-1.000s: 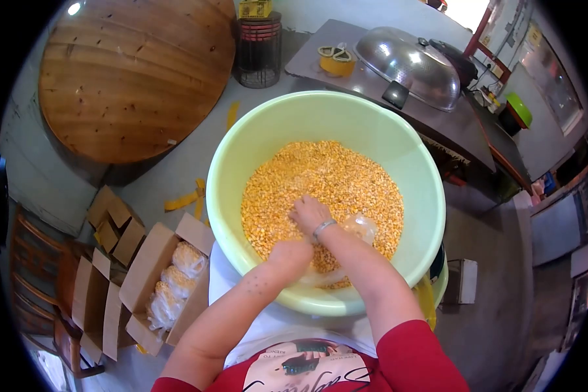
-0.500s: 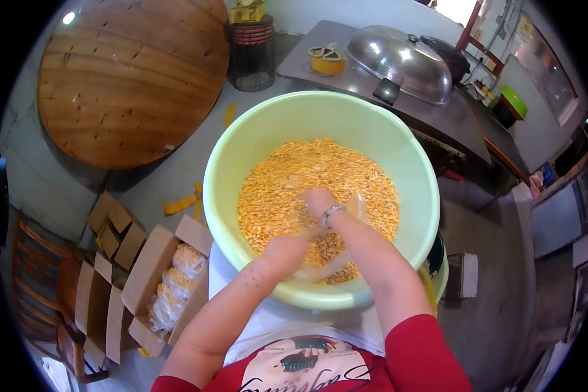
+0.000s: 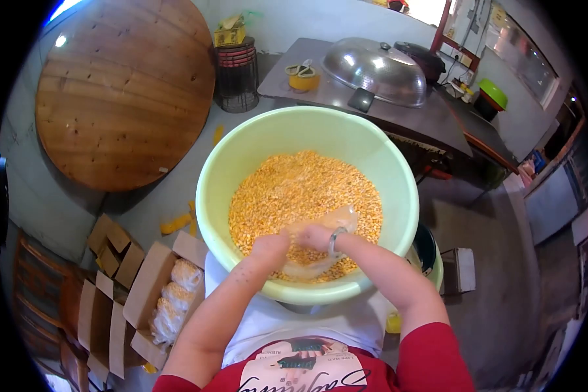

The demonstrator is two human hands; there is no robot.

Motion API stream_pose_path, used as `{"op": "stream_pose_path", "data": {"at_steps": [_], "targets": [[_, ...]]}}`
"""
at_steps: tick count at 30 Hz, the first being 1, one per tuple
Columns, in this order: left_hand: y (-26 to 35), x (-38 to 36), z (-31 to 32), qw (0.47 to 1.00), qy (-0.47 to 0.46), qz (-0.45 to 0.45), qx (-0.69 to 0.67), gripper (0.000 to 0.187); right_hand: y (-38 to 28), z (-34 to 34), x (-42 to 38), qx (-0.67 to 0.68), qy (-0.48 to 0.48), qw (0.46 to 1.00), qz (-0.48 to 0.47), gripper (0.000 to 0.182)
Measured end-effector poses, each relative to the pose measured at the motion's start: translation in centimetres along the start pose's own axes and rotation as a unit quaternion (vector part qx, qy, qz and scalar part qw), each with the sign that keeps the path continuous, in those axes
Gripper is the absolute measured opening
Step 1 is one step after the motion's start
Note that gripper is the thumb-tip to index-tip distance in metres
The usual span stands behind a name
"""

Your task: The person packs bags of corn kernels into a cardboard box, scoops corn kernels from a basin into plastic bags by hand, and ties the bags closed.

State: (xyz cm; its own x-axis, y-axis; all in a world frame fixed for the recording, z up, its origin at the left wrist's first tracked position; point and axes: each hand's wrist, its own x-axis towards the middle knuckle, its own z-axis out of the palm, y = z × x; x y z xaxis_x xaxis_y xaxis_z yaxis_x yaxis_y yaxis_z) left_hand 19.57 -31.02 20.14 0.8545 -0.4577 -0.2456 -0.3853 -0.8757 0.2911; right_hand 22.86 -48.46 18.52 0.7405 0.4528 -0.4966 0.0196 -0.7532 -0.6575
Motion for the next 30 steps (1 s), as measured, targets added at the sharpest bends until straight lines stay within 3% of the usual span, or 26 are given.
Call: {"op": "stream_pose_path", "data": {"at_steps": [6,12,15,17,21,24,27,30], "targets": [[0.1,-0.1,0.2,1.0,-0.006,0.01,0.007,0.027,4.3,-0.7,1.0,-0.11,0.17,0.973,0.108,0.028],[0.3,-0.4,0.1,0.998,-0.019,0.057,-0.005,0.023,3.1,-1.7,-0.8,-0.049,0.159,0.968,0.189,0.026],[0.4,-0.5,0.3,0.997,-0.01,0.07,-0.006,0.022,2.2,-2.4,-2.7,0.07,0.127,0.967,0.207,0.024],[0.3,-0.5,0.3,0.997,-0.018,0.071,-0.009,0.025,3.1,-2.3,-2.9,-0.087,0.114,0.982,0.121,0.024],[0.1,-0.3,0.5,0.997,-0.035,0.067,-0.016,0.03,5.3,-1.3,-2.8,-0.318,0.096,0.943,0.012,0.038],[-0.1,-0.5,0.5,0.998,-0.036,0.058,-0.018,0.03,3.5,-1.0,-2.2,-0.393,0.041,0.918,0.021,0.032],[0.2,-1.1,0.1,0.998,-0.023,0.056,-0.003,0.024,-2.5,-1.8,-3.4,-0.365,-0.01,0.931,-0.018,0.024],[0.2,-0.8,0.6,0.998,-0.014,0.057,-0.003,0.019,-5.3,-3.5,-1.8,-0.297,0.012,0.942,-0.157,0.02]]}}
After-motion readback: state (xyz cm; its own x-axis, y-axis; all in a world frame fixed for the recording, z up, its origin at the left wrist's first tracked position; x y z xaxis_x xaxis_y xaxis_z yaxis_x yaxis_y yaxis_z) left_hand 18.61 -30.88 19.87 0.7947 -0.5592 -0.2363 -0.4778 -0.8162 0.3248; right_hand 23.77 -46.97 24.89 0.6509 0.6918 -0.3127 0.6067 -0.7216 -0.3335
